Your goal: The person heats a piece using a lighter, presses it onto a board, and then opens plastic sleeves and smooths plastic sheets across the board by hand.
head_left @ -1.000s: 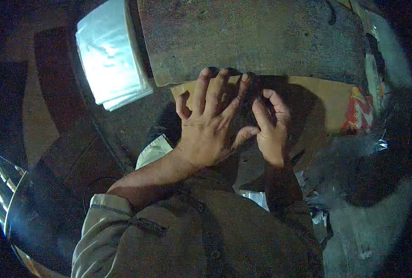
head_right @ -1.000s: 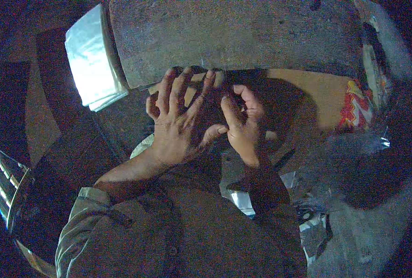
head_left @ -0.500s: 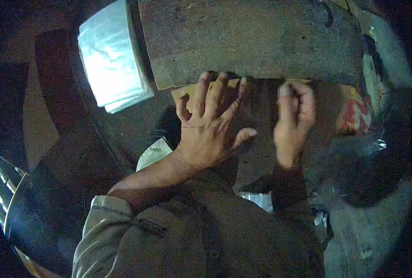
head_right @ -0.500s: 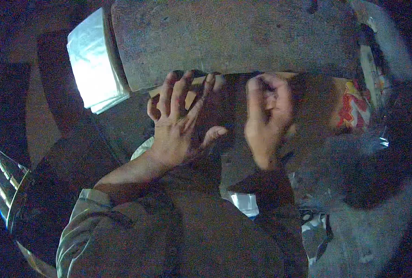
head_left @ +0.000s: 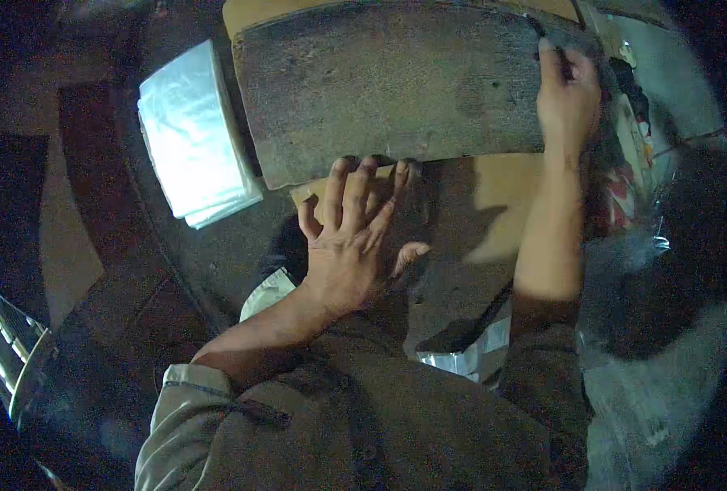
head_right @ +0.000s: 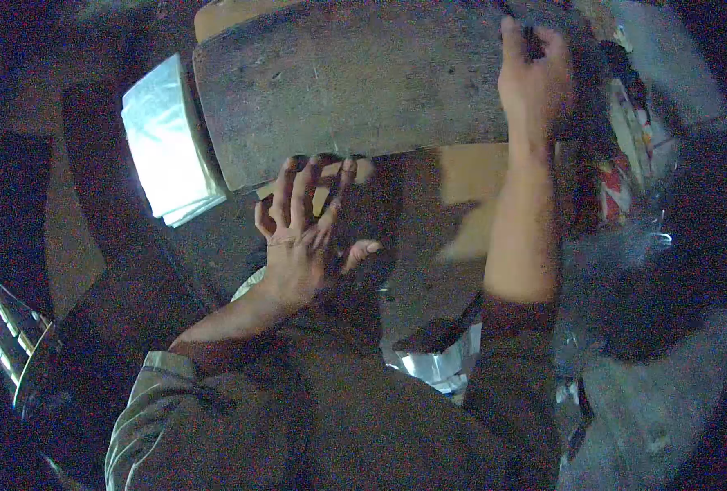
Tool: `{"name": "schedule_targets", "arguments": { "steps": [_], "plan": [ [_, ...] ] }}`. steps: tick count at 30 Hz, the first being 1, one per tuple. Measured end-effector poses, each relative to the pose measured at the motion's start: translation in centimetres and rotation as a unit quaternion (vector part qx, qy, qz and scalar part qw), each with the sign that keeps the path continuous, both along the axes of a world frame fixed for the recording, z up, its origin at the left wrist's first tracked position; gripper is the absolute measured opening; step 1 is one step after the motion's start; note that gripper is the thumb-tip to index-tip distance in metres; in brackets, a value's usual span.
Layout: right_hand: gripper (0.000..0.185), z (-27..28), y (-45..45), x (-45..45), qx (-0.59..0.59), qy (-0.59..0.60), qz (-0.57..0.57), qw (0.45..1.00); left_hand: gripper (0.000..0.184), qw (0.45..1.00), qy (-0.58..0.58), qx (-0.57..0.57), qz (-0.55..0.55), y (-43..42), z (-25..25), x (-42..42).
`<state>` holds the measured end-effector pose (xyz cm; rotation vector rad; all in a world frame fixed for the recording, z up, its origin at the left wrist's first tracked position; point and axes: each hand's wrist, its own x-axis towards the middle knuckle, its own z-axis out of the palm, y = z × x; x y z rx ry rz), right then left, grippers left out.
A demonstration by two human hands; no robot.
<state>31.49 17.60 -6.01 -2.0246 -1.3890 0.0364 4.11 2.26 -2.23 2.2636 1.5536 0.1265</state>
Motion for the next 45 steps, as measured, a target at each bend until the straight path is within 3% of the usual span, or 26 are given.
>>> {"name": "schedule_targets", "arguments": {
  "steps": [4, 13, 20, 22, 24, 28, 34, 45],
  "plan": [
    [0.046, 0.0, 1.2, 0.3, -0.055, -0.075, -0.031, 0.995, 0.075, 1.000, 0.006, -0.011, 0.005, 0.0, 0.1, 0.0],
    [0.037, 1.7, 0.8, -1.0, -0.121, -0.113, -0.036, 0.986, 0.077, 1.000, 0.021, -0.009, -0.001, -0.2, -0.1, 0.2],
    [0.033, 0.5, 0.1, 0.1, -0.053, -0.054, 0.031, 0.997, 0.075, 1.000, 0.024, -0.006, -0.002, -0.1, -0.3, 0.0],
    [0.025, 2.5, -2.6, -2.6, 0.006, 0.232, 0.060, 0.971, 0.075, 0.999, 0.037, -0.007, -0.007, 0.0, -0.3, -0.1],
    [0.019, 3.9, -5.2, -5.0, 0.016, 0.379, 0.145, 0.914, 0.074, 1.000, 0.024, -0.016, 0.000, 0.0, -0.2, 0.0],
    [0.014, 3.9, -9.7, -8.5, -0.094, 0.315, 0.199, 0.923, 0.075, 1.000, 0.022, -0.001, -0.005, -0.2, -0.6, -0.2],
    [0.011, 3.5, -10.6, -10.1, -0.105, 0.260, 0.312, 0.908, 0.075, 1.000, 0.002, 0.001, -0.001, -0.3, -0.8, -0.2],
    [0.010, 3.4, -10.7, -10.6, -0.140, 0.293, 0.293, 0.899, 0.071, 1.000, 0.013, 0.001, 0.002, -0.3, -0.4, 0.0]
  ]
}}
